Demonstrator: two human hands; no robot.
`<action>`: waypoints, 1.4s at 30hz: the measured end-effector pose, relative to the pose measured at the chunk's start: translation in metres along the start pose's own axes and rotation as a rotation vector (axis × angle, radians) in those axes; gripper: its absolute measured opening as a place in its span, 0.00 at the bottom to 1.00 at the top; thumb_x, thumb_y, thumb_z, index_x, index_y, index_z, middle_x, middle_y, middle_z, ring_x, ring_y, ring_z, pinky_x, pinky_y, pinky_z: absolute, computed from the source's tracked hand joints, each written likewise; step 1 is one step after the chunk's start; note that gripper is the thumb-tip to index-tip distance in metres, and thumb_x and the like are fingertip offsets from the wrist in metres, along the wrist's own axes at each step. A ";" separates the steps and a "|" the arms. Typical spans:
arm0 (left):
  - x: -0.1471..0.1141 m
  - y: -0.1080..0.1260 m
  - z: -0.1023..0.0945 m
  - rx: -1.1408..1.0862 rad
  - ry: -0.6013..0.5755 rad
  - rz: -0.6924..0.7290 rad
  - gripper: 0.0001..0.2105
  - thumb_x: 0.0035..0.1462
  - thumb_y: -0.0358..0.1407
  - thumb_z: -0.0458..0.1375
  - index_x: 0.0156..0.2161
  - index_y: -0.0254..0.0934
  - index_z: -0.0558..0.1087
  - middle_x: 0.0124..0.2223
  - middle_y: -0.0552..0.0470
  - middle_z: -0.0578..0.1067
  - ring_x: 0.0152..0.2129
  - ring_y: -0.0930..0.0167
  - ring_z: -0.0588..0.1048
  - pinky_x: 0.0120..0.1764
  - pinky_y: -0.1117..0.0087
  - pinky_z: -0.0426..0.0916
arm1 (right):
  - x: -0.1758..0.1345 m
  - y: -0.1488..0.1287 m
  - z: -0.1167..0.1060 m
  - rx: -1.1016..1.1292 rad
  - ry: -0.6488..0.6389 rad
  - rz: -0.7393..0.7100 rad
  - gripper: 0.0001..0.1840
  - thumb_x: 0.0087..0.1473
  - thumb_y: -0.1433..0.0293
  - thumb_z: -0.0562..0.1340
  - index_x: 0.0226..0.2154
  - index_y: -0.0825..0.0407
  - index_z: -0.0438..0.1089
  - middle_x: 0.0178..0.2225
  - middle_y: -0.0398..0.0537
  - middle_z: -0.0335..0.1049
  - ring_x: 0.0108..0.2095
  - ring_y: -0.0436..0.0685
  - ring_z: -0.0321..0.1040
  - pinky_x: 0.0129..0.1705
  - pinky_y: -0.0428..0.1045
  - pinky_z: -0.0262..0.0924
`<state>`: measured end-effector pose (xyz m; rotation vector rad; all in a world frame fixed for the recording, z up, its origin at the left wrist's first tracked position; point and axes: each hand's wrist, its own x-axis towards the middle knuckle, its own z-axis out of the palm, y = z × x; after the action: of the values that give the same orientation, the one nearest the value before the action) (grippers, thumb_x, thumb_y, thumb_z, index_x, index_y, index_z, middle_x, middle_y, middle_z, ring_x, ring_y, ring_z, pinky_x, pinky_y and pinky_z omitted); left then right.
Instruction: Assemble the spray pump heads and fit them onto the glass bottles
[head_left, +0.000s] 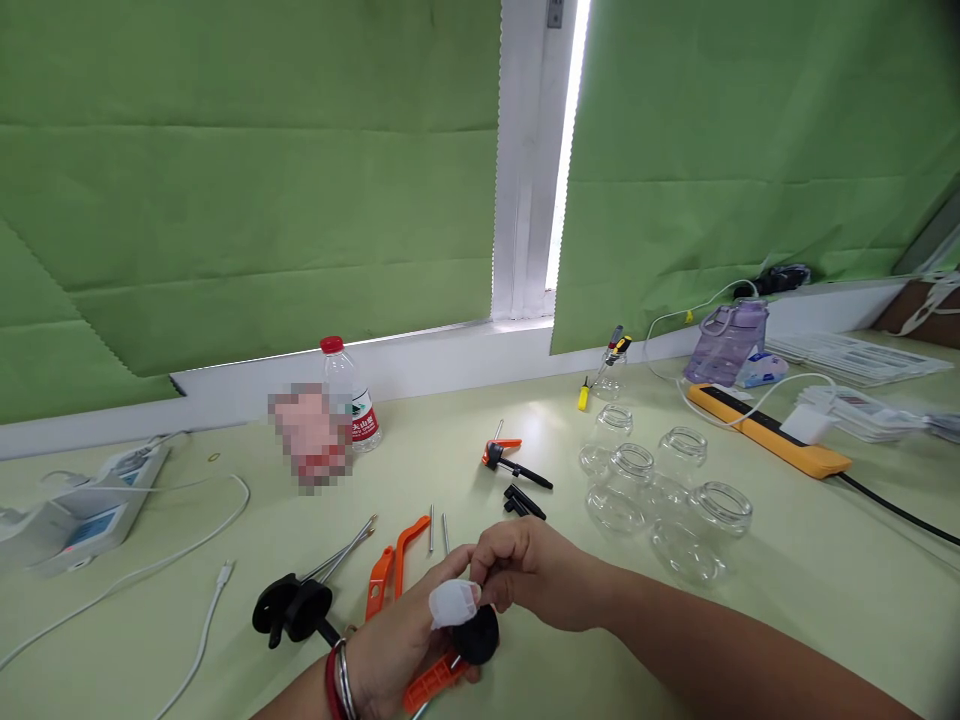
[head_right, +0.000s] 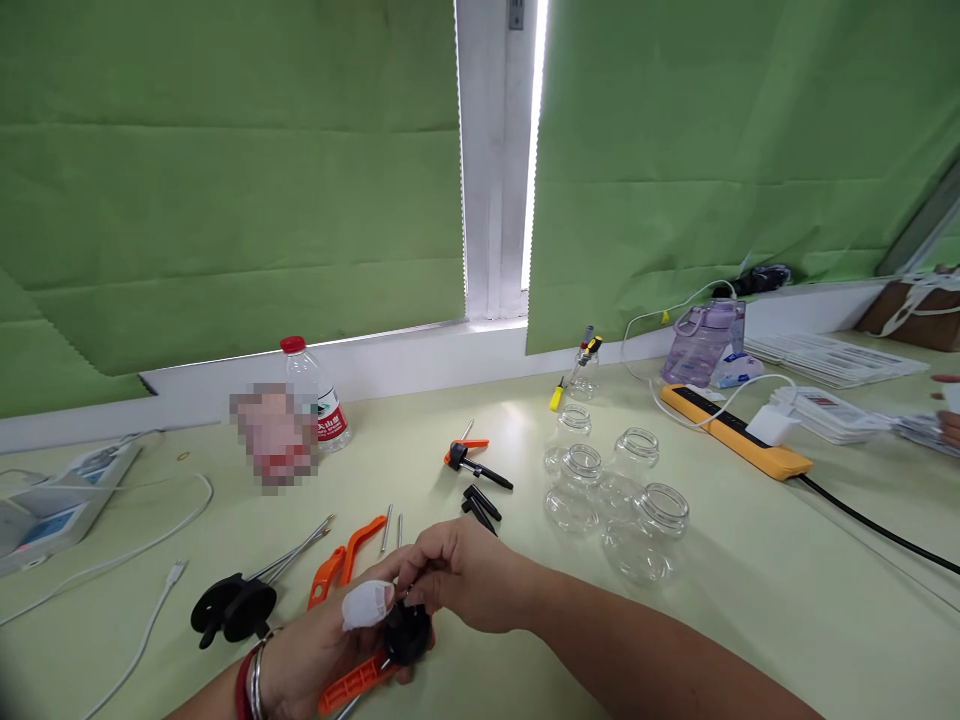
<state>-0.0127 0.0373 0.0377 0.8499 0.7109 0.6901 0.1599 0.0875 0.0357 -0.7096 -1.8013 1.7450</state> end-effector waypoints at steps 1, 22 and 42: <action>0.000 0.000 0.001 0.004 -0.002 -0.007 0.20 0.49 0.43 0.58 0.48 0.41 0.67 0.34 0.53 0.67 0.30 0.70 0.68 0.28 0.71 0.61 | -0.001 -0.003 0.001 -0.047 -0.003 -0.032 0.06 0.45 0.78 0.61 0.27 0.54 0.73 0.29 0.43 0.71 0.28 0.46 0.65 0.31 0.43 0.61; -0.002 0.003 0.006 0.094 -0.021 -0.031 0.24 0.45 0.44 0.60 0.48 0.39 0.66 0.32 0.53 0.63 0.28 0.71 0.65 0.27 0.70 0.61 | 0.002 0.004 -0.003 0.037 -0.188 -0.057 0.09 0.44 0.67 0.68 0.28 0.56 0.72 0.38 0.49 0.73 0.39 0.55 0.69 0.43 0.50 0.63; -0.002 0.002 0.006 0.085 -0.019 -0.027 0.25 0.46 0.44 0.60 0.49 0.39 0.66 0.32 0.53 0.64 0.27 0.71 0.65 0.27 0.70 0.61 | 0.003 0.011 -0.002 0.203 -0.196 0.006 0.16 0.37 0.65 0.71 0.26 0.57 0.69 0.36 0.50 0.71 0.36 0.52 0.68 0.40 0.50 0.63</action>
<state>-0.0098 0.0336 0.0426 0.9220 0.7370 0.6308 0.1593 0.0908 0.0243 -0.4759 -1.7128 2.0266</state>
